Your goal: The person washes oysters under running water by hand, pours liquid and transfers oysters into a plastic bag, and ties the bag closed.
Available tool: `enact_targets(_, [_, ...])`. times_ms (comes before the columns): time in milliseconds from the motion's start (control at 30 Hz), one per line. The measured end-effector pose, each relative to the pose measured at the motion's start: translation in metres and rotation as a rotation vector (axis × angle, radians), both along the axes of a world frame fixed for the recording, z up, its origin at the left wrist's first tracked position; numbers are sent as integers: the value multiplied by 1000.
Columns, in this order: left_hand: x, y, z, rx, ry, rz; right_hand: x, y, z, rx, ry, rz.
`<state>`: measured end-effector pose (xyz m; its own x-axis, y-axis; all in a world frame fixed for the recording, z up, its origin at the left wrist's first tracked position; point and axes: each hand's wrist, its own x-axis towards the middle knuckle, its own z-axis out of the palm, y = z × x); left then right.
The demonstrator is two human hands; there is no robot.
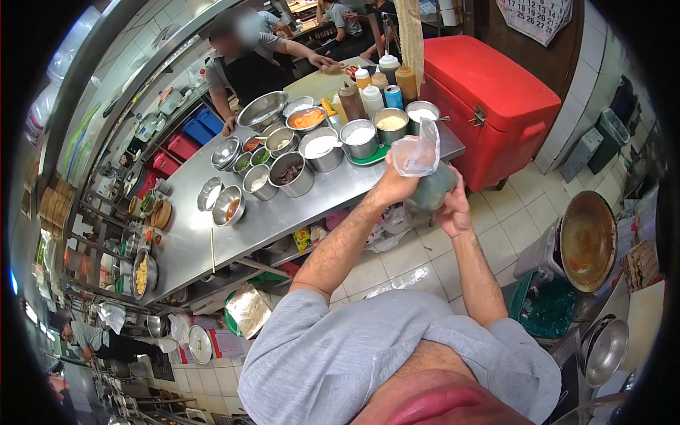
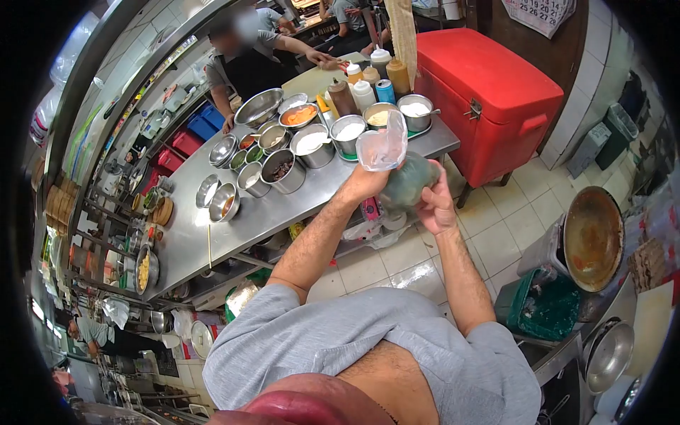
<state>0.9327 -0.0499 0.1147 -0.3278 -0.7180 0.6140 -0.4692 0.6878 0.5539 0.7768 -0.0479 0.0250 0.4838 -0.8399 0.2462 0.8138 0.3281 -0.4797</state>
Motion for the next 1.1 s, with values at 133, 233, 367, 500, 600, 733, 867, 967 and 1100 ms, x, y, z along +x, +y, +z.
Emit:
enact_targets(133, [-8, 7, 5, 129, 144, 180, -1, 15, 7, -202, 93, -259])
enact_targets(233, [-16, 21, 24, 162, 159, 40, 4, 19, -2, 307, -137, 98])
enact_targets(367, [-15, 33, 26, 295, 189, -121, 14, 19, -24, 46, -27, 658])
enact_targets(500, [-14, 25, 11, 70, -48, -61, 23, 10, -56, 100, -308, 826])
enact_targets(600, [-15, 22, 4, 128, -77, 4, 13, 9, -41, 310, -320, 540])
enact_targets(733, [-22, 21, 5, 254, 162, 70, -10, -24, -49, 119, -14, 67])
enact_targets(867, [-23, 23, 15, 462, 301, 123, -29, -2, 9, -232, -33, 7])
enact_targets(967, [-24, 30, 16, 40, -196, 307, -23, 15, -6, -36, -211, 3])
enact_targets(1100, [-26, 21, -4, 246, -157, -151, 6, 4, -60, 176, -172, -7])
